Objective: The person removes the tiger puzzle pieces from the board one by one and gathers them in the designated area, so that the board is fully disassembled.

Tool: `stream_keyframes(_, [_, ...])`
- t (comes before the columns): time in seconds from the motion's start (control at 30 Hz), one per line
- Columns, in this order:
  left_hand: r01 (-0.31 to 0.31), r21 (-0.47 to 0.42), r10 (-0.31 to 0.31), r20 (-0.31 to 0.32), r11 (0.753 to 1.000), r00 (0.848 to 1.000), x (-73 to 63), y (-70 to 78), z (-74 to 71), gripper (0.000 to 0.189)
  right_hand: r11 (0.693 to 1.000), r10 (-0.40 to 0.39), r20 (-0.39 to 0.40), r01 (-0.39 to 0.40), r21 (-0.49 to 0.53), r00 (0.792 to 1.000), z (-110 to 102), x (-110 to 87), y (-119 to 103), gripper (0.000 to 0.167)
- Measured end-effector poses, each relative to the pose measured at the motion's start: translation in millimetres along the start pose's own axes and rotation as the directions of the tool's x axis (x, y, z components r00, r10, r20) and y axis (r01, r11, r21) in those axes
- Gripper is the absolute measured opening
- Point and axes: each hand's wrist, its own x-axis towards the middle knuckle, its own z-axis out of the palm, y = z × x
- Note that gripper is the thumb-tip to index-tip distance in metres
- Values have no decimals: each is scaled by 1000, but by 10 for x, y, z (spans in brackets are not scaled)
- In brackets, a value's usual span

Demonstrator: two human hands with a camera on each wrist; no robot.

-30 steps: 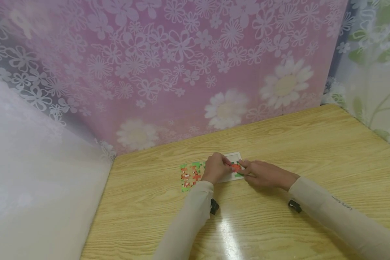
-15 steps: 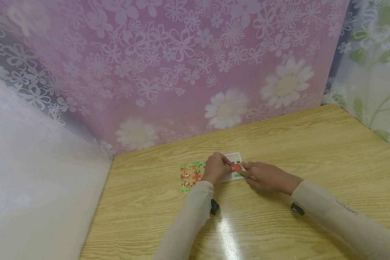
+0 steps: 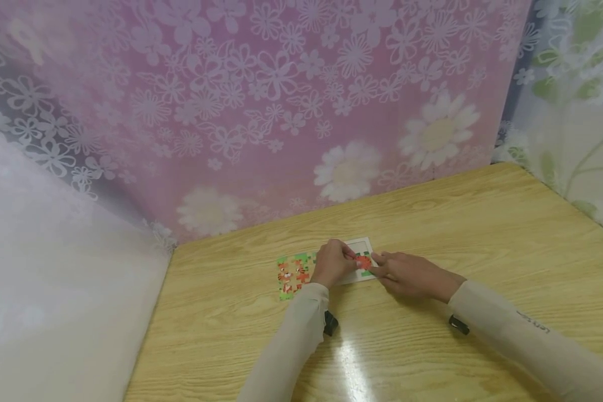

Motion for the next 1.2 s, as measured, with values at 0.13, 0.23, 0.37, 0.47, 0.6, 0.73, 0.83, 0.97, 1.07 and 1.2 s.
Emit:
stream_keyframes(0.13, [2, -3, -2, 3, 1000, 1000, -5, 1, -8, 10, 1000, -11, -5, 11, 1, 1000, 0, 1, 10, 31])
stream_keyframes(0.23, [-8, 2, 8, -6, 1000, 1000, -4, -3, -12, 10, 1000, -20, -13, 20, 4, 1000, -1, 2, 15, 30])
stream_keyframes(0.37, [-10, -4, 10, -8, 1000, 1000, -9, -5, -22, 9, 1000, -22, -18, 22, 9, 1000, -3, 8, 17, 29])
stream_keyframes(0.47, [-8, -8, 8, -7, 1000, 1000, -5, -8, -23, 8, 1000, -23, -17, 23, 1, 1000, -4, 12, 24, 29])
stream_keyframes(0.6, [-12, -13, 12, -11, 1000, 1000, -8, -14, -17, 8, 1000, -30, -19, 30, -1, 999, -6, 12, 29, 29])
stream_keyframes(0.73, [-17, -33, 16, -12, 999, 1000, -18, -24, -16, 6, 1000, -30, -19, 30, 7, 999, -4, 15, 27, 29])
stream_keyframes(0.83, [-9, -44, 9, -14, 999, 1000, -16, -40, -15, 4, 1000, -21, -9, 21, 8, 1000, 4, 19, 23, 30])
stream_keyframes(0.97, [-8, -44, 7, -17, 999, 1000, -15, -53, -23, 5, 1000, -12, -5, 12, 9, 1000, 8, 24, 20, 30])
stream_keyframes(1.07, [-12, -47, 11, -7, 999, 1000, -24, -53, -39, 5, 1000, -7, -6, 7, 4, 1000, 3, 19, 18, 30])
stream_keyframes(1.2, [-29, -39, 28, -11, 999, 1000, -43, -70, -82, 5, 1000, 0, -10, 0, 0, 1000, 0, 13, 21, 30])
